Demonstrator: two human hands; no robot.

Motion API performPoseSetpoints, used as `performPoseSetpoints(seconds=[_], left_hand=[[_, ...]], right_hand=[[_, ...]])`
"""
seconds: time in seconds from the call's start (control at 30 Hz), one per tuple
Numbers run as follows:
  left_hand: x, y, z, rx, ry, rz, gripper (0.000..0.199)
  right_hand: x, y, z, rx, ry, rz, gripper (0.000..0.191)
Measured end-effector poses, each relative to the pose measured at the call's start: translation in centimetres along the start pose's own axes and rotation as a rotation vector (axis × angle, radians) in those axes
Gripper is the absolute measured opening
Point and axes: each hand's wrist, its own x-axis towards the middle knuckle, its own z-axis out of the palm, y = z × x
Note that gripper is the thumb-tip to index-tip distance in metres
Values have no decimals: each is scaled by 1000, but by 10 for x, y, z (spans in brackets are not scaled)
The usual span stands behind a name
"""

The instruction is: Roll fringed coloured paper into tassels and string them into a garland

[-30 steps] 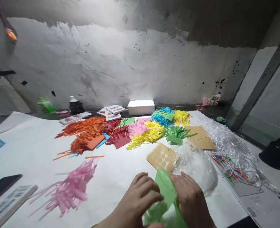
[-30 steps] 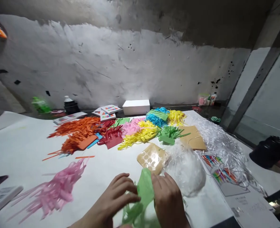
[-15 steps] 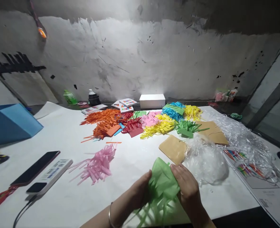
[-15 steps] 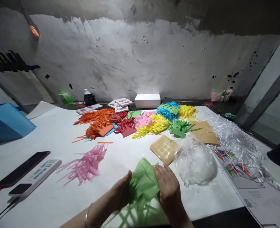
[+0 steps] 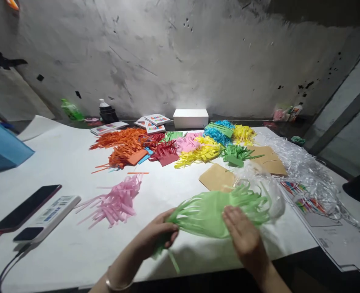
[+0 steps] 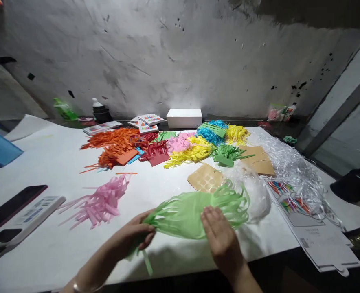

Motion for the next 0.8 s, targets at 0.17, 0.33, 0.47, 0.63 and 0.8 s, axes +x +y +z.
performPoseSetpoints(seconds=[0.17, 0.33, 0.47, 0.63, 0.8], left_hand=[[-43, -11, -56, 918, 598, 234, 47], [-36, -51, -16, 1422, 221, 593, 40], [-16, -72, 10, 1471, 81, 566, 29], [-11, -70, 3, 1446, 42, 595, 23], [-14, -67, 3, 1409, 43, 580, 18]], right_hand=[[-24, -50, 61, 208, -156, 48, 43], [-27, -48, 56, 306, -273, 99, 52], [-26, -42, 36, 361, -379, 101, 40], [-18, -48, 26, 422, -303, 44, 23], [-10, -52, 26, 467, -331, 127, 17]])
